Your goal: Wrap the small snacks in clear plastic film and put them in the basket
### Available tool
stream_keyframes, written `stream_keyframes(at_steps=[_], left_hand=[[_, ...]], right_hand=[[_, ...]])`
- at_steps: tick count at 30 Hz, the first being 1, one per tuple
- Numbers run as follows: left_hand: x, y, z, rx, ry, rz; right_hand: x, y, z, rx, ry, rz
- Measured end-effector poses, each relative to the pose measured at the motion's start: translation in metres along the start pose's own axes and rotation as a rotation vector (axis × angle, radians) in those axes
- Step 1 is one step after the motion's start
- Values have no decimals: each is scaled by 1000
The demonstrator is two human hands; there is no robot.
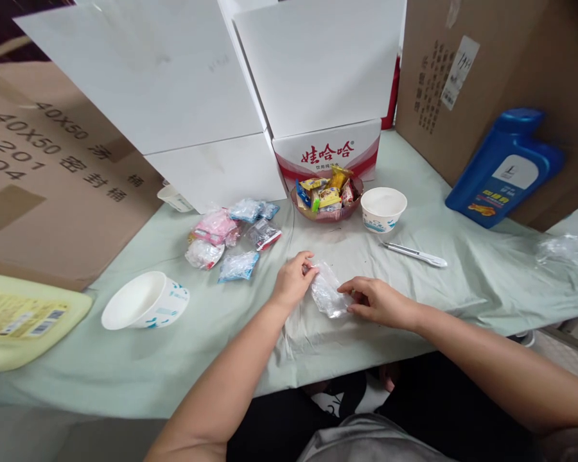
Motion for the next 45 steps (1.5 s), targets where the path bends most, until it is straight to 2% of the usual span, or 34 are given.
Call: stream_keyframes(at_steps=[4, 5, 7, 10, 12, 14, 16, 19, 25, 29, 32, 37, 41, 45], left_hand=[[0, -4, -3, 92, 19, -72], [0, -4, -3, 95, 21, -77], [1, -3, -2, 102, 16, -75], [4, 0, 8, 134, -37, -42], [3, 0, 20, 171, -111, -20], [-1, -8, 30, 215, -163, -73], [-8, -22, 29, 246, -113, -216], [-20, -38, 13, 267, 68, -397], [-32, -49, -6, 283, 186, -483], [-42, -66, -11, 148, 246, -616], [-49, -73, -11, 15, 279, -691], [-50, -69, -14, 12, 330, -759], [-48, -65, -16, 57, 327, -774], [-50, -69, -11, 85, 243, -820]], right_hand=[[-9, 22, 5, -262, -160, 222], [-11, 28, 1, -337, -147, 285], [-13, 35, -16, -449, -11, 397], [-14, 33, -36, -543, 170, 447], [-13, 32, -37, -558, 173, 435], [-13, 32, -33, -544, 133, 443], [-13, 32, -27, -533, 67, 462], [-12, 30, -20, -542, -27, 473], [-21, 46, -17, -590, -97, 625], [-33, 61, -15, -561, -59, 694], [-32, 59, -6, -489, -88, 641], [-1, 25, 14, -418, -250, 281], [26, -1, 13, -576, -257, 17], [36, -10, 4, -748, -193, -76]])
Point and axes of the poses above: each hand's wrist, its own x-axis towards the middle knuckle, its own z-axis out of the back of the hand, y = z × x, the point moved 7 cm from there along x, towards the middle knuckle, and after that the axes turned 4 degrees about -z, right-handed, at the moved point
